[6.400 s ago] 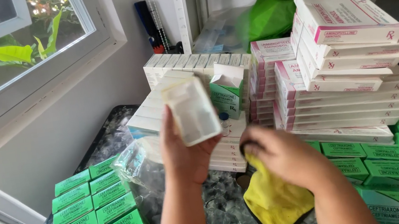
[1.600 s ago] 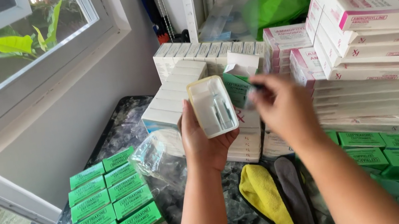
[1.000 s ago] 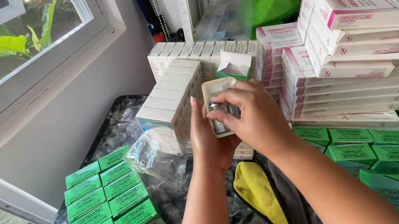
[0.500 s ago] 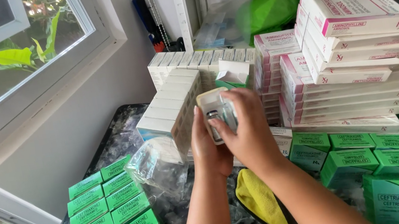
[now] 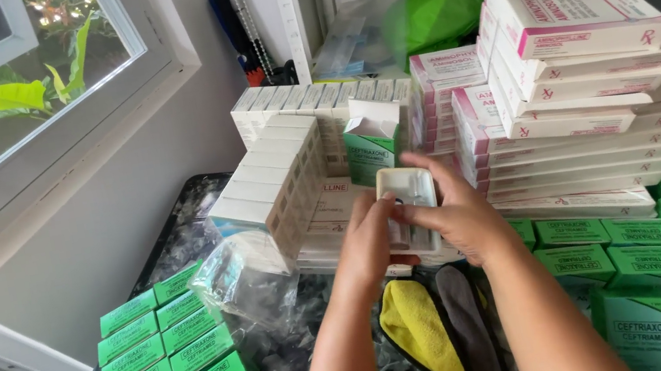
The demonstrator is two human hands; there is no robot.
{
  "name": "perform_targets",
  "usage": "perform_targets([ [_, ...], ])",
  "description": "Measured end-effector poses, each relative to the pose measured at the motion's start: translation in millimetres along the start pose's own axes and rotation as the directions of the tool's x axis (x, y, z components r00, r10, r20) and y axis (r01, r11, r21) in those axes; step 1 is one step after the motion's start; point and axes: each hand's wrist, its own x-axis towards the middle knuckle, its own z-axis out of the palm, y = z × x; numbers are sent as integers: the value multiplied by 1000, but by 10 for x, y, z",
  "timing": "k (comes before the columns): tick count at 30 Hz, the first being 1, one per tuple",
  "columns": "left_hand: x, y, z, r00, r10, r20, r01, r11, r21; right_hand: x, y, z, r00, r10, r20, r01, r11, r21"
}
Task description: The person wipes the exterior of a small green medicine box using a yellow cloth. They then open the box to reveal a vial and a syringe inside, close it, and continue wiping the box thoroughly on all sides before placing it back on the table.
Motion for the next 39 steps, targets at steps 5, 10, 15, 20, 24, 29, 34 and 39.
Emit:
perform_targets([
  [5,-59,160,-37,1000,-2,-17,3,1000,29,95,189,-90,997,66,-41,-68,997,-44],
  [10,-135,354,-155,998,-53,-33,61,943,328,38,8,-155,989,97,-110,-80,986,148],
  [15,-126,356,-338,871,434,-229,-258,802,539,-116,-207,-338,972,-98,-215,167,928,334],
  [20,-53,236,-358,827,535,-175,-298,680,670,-89,-206,-337,965,-60,-254,127,958,256],
  [24,-131,276,-272,825,541,-163,-266,627,732,-75,-67,-285,962,-141,-233,174,977,128],
  [29,-39,102,-260,870,493,-29,-262,511,819,-54,-106,-308,947,-199,-251,235,964,122],
  [34,-94,-7,-10,852,511,110,-270,250,930,-60,-66,-364,953,-189,-235,227,963,145],
  [39,-68,-73,129,856,480,190,-278,118,953,-65,-102,-411,966,-151,-212,191,965,182],
])
